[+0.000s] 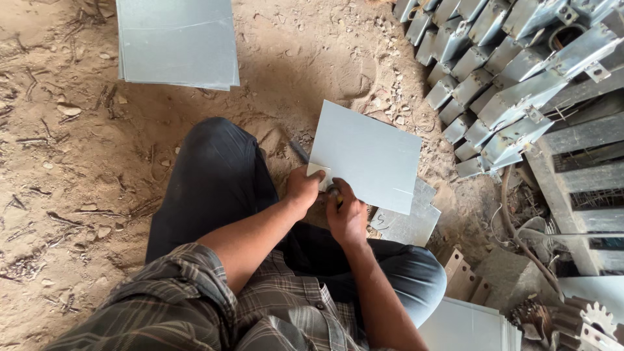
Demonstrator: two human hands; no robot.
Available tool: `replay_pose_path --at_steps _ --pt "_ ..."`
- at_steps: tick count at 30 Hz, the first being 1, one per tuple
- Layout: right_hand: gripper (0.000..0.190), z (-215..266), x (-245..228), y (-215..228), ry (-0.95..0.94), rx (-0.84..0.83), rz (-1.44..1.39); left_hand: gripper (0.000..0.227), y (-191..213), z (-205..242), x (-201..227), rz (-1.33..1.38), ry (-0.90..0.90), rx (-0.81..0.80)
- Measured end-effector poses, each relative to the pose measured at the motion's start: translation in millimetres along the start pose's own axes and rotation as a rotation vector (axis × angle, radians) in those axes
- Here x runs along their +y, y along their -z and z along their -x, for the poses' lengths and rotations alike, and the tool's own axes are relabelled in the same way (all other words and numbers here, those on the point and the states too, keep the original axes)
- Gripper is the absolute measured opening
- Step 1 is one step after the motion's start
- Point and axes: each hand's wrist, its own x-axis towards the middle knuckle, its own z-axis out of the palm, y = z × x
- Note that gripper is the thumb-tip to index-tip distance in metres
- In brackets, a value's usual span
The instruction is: The person sits on the ground and uses a small abrasive tool to rub the surface of a rectangular metal sheet. They repeatedly move the tool back and forth across the sheet's surface, occasionally repositioning the sheet or the tool to cover different areas.
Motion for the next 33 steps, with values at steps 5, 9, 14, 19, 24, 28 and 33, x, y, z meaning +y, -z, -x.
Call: replay_pose_path --at_steps 5,9,14,19,24,28,33 --pt "0.034 -46 14 -6 -0.23 -0.135 -0.052 0.025 -3 4 1 0.132 0.046 -0.011" --pt "0.035 -58 6 -2 -0.275 -0.133 -0.058 0.027 -4 3 1 0.125 0.038 -0.012" --pt "0.033 -9 -17 10 0.014 -0.021 -0.005 0.021 0 -3 -13 -0.039 -0.124 0.069" --pt "0.035 8 -32 24 -0.354 -0.072 -0.139 0.021 -4 -6 -10 0.133 -0.019 0.017" --pt "0.048 -4 -18 29 -0.512 0.067 -0.133 0.022 -3 1 2 0.088 -0.017 -0.003" --pt "0.027 5 -6 18 -0.513 0.043 -0.185 0.025 4 3 8 0.077 -0.014 -0.05" --pt "0.019 -1 11 12 -0.24 0.163 -0.127 0.029 12 1 5 0.1 -0.003 -0.108"
